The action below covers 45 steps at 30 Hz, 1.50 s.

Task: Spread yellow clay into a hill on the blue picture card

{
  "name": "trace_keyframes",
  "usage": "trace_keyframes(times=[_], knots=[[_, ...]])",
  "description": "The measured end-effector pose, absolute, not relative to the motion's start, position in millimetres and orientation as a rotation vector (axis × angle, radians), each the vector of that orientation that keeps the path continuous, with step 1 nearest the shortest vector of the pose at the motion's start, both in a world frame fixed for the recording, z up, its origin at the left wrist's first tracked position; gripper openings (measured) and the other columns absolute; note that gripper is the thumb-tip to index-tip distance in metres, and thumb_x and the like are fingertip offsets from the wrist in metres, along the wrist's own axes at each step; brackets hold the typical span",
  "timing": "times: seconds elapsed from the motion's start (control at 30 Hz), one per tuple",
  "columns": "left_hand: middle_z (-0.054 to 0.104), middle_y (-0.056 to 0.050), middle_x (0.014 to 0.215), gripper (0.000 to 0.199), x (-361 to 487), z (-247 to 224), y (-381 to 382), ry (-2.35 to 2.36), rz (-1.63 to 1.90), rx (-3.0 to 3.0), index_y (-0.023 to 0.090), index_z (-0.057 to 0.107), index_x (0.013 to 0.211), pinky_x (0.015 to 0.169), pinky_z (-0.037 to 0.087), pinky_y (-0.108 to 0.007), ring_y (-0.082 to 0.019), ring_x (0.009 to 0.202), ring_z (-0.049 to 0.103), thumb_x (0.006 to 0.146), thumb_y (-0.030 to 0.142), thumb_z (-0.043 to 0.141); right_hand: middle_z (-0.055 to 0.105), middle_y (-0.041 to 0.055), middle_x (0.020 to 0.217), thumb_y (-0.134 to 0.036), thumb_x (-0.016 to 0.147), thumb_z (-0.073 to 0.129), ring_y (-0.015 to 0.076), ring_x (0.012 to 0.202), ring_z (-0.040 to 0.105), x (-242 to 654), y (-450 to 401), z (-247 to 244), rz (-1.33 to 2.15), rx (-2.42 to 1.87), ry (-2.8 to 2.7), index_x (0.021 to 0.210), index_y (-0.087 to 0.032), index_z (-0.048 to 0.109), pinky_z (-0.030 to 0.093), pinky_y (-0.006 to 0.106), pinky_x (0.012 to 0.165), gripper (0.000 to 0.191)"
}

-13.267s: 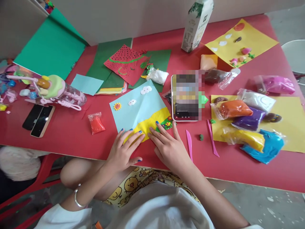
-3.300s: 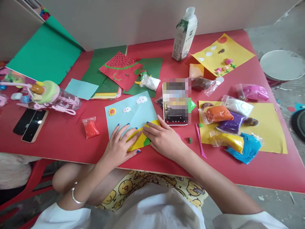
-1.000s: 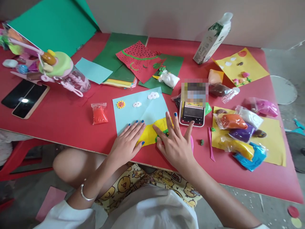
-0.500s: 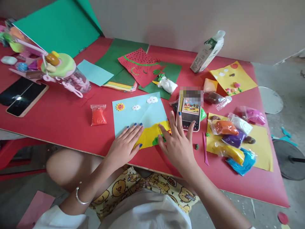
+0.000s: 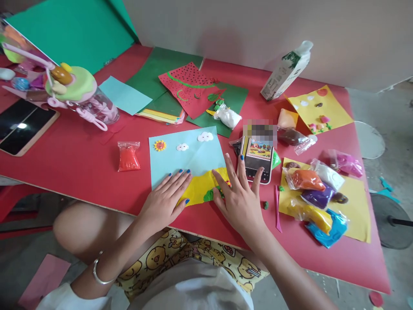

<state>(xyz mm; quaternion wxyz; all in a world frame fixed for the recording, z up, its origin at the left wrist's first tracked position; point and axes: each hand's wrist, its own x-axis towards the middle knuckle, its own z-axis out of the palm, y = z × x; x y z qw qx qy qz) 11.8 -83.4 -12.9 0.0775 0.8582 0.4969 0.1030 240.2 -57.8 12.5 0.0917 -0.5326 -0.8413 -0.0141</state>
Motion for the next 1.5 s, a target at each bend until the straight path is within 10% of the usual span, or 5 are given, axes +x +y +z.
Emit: trace_keyframes(times=[0.43,0.63,1.5], knots=[[0.036,-0.006,0.157,0.062,10.5,-8.2,-83.7,1.488,0.246,2.589,0.017,0.013,0.158,0.118,0.032,-0.041,-0.024,0.145,0.035,0.102,0.031,0.035,0.024,0.0089,0.161,-0.036,0.100,0.041,0.0385,0.149,0.017,242.2,-60.1,18.6,0.029,-1.541,-2.494,0.138,-0.022,0.055,0.016,0.071,0.114,0.043],[0.040,-0.006,0.155,0.063,2.0,2.4,-92.1,1.512,0.310,2.620,0.020,0.003,0.158,0.120,0.028,-0.042,-0.023,0.145,0.036,0.103,0.034,0.031,0.042,0.0037,0.153,-0.033,0.103,0.033,0.0249,0.143,0.038,237.7,-62.5,8.7,0.186,-1.289,-2.707,0.146,-0.022,0.045,0.020,0.057,0.120,0.046],[0.043,-0.012,0.152,0.067,6.5,-12.5,-130.9,1.584,0.304,2.708,0.011,0.001,0.157,0.113,0.037,-0.038,-0.024,0.140,0.043,0.102,0.028,0.033,0.029,0.0131,0.159,-0.050,0.098,0.042,0.0343,0.147,0.025,202.2,-97.0,11.2,0.007,-1.352,-2.585,0.145,-0.022,0.047,0.009,0.062,0.118,0.055]])
